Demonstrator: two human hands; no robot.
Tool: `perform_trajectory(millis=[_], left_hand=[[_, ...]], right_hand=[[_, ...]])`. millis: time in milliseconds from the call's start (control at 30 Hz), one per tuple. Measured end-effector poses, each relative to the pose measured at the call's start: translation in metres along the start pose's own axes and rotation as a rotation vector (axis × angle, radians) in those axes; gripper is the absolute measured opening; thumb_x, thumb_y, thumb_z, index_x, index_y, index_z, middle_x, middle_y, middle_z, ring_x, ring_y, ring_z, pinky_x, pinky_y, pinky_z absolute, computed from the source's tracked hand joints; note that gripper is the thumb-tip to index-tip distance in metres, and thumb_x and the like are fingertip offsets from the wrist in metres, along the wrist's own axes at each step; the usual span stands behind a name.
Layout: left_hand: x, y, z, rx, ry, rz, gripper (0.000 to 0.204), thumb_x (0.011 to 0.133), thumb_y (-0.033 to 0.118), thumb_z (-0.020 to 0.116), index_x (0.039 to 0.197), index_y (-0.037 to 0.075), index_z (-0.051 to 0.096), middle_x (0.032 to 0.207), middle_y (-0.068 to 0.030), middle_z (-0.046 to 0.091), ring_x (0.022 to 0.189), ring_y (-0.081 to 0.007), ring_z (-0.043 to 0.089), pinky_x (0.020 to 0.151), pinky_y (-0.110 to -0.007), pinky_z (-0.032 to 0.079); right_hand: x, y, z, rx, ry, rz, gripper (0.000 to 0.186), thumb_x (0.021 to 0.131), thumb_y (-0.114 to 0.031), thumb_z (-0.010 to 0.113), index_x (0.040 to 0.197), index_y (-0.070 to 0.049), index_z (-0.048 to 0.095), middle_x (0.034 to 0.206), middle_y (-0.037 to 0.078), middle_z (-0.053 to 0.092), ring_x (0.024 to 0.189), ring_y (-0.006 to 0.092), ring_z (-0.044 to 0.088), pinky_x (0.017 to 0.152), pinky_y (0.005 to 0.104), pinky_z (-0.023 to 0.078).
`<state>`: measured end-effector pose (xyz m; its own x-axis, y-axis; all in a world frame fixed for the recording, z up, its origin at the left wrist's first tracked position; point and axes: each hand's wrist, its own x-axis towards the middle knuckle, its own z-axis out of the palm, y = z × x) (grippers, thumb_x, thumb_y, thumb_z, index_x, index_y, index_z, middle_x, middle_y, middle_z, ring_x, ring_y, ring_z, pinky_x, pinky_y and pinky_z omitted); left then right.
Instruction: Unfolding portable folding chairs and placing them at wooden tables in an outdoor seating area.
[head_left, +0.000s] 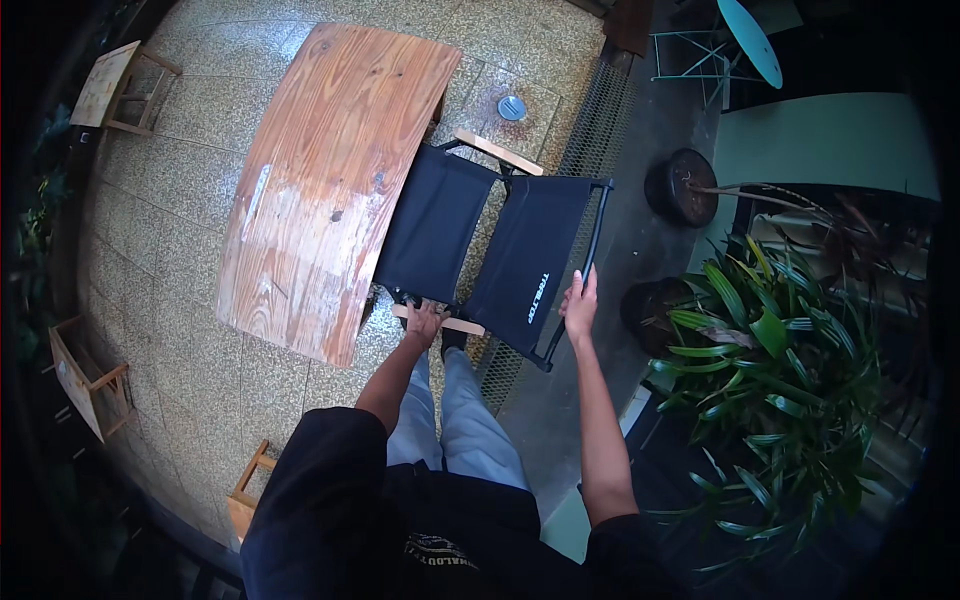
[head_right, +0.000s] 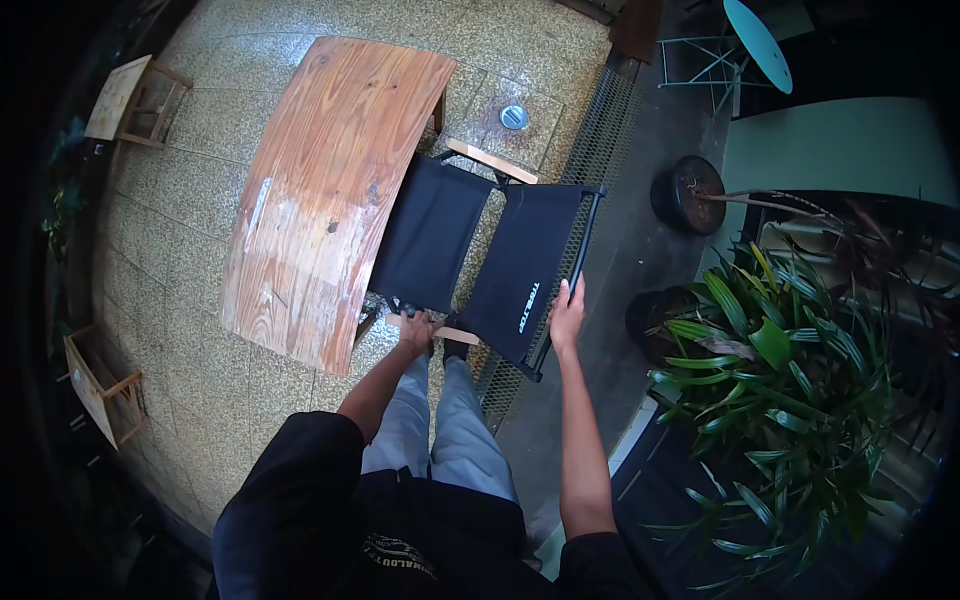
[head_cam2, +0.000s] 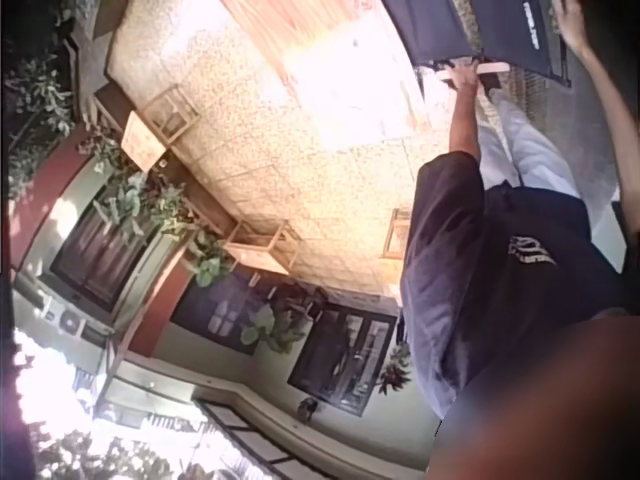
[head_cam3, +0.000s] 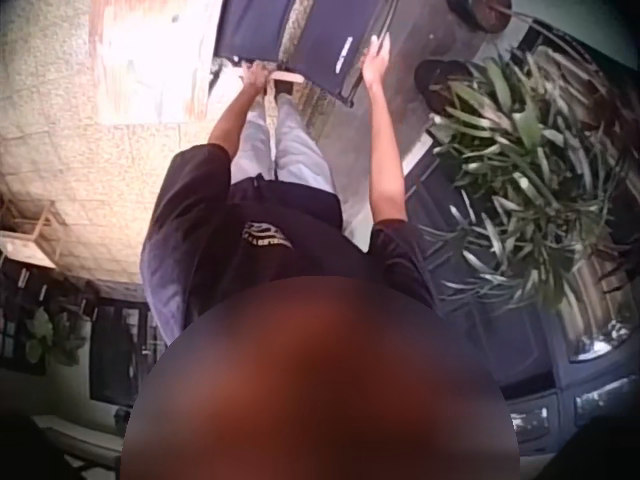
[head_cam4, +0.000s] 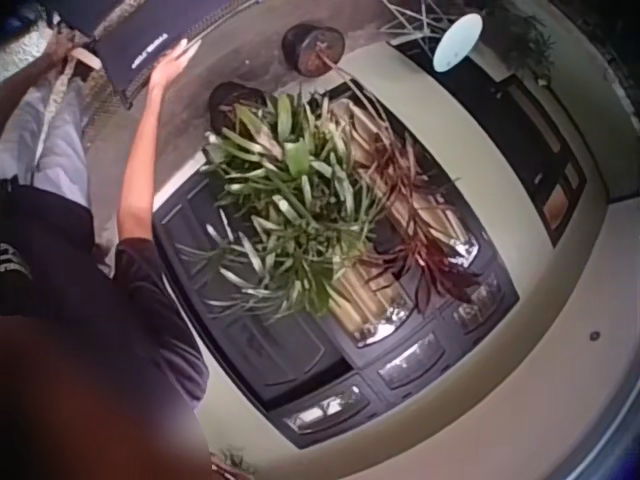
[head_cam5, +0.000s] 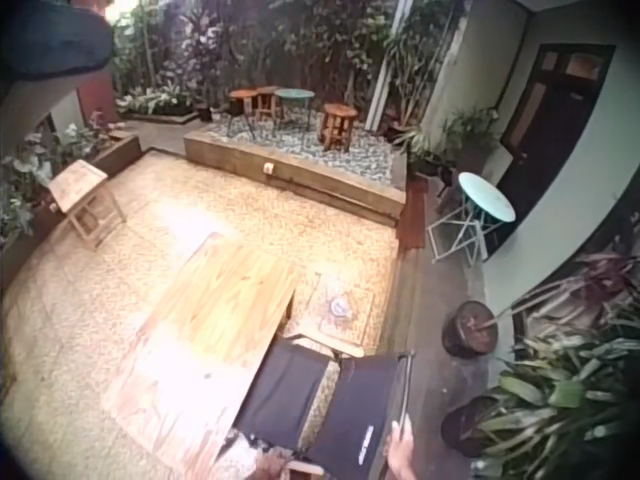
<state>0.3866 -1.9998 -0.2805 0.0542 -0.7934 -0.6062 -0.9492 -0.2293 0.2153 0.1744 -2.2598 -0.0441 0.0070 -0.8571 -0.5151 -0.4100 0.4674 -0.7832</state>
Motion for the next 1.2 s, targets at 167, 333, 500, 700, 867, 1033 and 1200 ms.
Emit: perform_trajectory(millis=[167, 333, 500, 700, 867, 1033, 1200], left_hand=[[-0.008, -0.007, -0.015, -0.073, -0.138, -0.057, 0.041, 0.109, 0.025, 0.053, 0.147, 0.033, 0.067, 0.155, -0.0087, 0.059, 0.151, -0.0286, 0.048, 0.122, -0.080, 0.022], [-0.025, -0.003, 0.007, 0.008, 0.121, -0.131, 0.044, 0.105, 0.022, 0.059, 0.148, 0.027, 0.065, 0.163, -0.0107, 0.050, 0.157, -0.0322, 0.040, 0.122, -0.084, 0.018], [-0.040, -0.006, -0.015, -0.320, 0.207, -0.109, 0.052, 0.100, 0.020, 0.063, 0.152, 0.024, 0.061, 0.167, -0.0122, 0.046, 0.159, -0.0342, 0.035, 0.122, -0.082, 0.021], [-0.117, 0.063, -0.150, -0.401, 0.319, -0.130, 0.055, 0.100, 0.018, 0.061, 0.155, 0.015, 0.057, 0.167, -0.0145, 0.045, 0.160, -0.0375, 0.033, 0.126, -0.073, 0.024], [-0.218, 0.118, -0.272, -0.492, 0.730, -0.040, 0.054, 0.100, 0.015, 0.060, 0.154, 0.010, 0.057, 0.165, -0.0146, 0.047, 0.158, -0.0375, 0.036, 0.127, -0.068, 0.024], [-0.322, 0.120, -0.310, -0.709, 0.888, -0.064, 0.048, 0.098, 0.008, 0.062, 0.146, 0.008, 0.063, 0.157, -0.0151, 0.055, 0.151, -0.0380, 0.045, 0.127, -0.062, 0.028], [-0.443, 0.090, -0.283, -0.760, 1.036, -0.248, 0.045, 0.096, 0.001, 0.061, 0.141, 0.007, 0.067, 0.149, -0.0147, 0.062, 0.144, -0.0376, 0.054, 0.125, -0.059, 0.032]], right_hand=[[-0.006, 0.012, -0.012, 0.121, -0.032, 0.044, 0.059, 0.117, -0.032, 0.056, 0.171, -0.023, 0.035, 0.072, -0.003, 0.045, 0.054, 0.0063, 0.044, 0.046, 0.0256, 0.040], [0.000, 0.021, -0.022, 0.395, -0.218, 0.075, 0.060, 0.116, -0.031, 0.058, 0.170, -0.018, 0.034, 0.072, -0.003, 0.048, 0.054, 0.0063, 0.046, 0.047, 0.0248, 0.040], [-0.007, 0.035, -0.016, 0.153, -0.224, -0.095, 0.069, 0.111, -0.027, 0.064, 0.171, -0.016, 0.032, 0.088, 0.005, 0.060, 0.072, 0.0181, 0.062, 0.068, 0.0360, 0.055], [-0.151, 0.034, 0.003, -0.475, 0.142, -0.558, 0.092, 0.090, -0.022, 0.080, 0.171, -0.015, 0.037, 0.165, 0.018, 0.044, 0.154, 0.0389, 0.038, 0.118, 0.0593, 0.035], [-0.214, -0.030, 0.010, -0.457, -0.173, -0.818, 0.084, 0.093, -0.021, 0.077, 0.169, -0.011, 0.041, 0.167, 0.019, 0.042, 0.154, 0.0399, 0.039, 0.122, 0.0573, 0.034], [-0.247, -0.094, 0.013, -0.262, -0.589, -0.976, 0.073, 0.097, -0.017, 0.073, 0.164, -0.007, 0.046, 0.164, 0.020, 0.046, 0.152, 0.0395, 0.043, 0.124, 0.0506, 0.035], [-0.283, -0.134, 0.032, -0.316, -0.881, -1.039, 0.063, 0.101, -0.007, 0.067, 0.161, -0.004, 0.050, 0.161, 0.020, 0.052, 0.151, 0.0375, 0.048, 0.126, 0.0447, 0.037]])
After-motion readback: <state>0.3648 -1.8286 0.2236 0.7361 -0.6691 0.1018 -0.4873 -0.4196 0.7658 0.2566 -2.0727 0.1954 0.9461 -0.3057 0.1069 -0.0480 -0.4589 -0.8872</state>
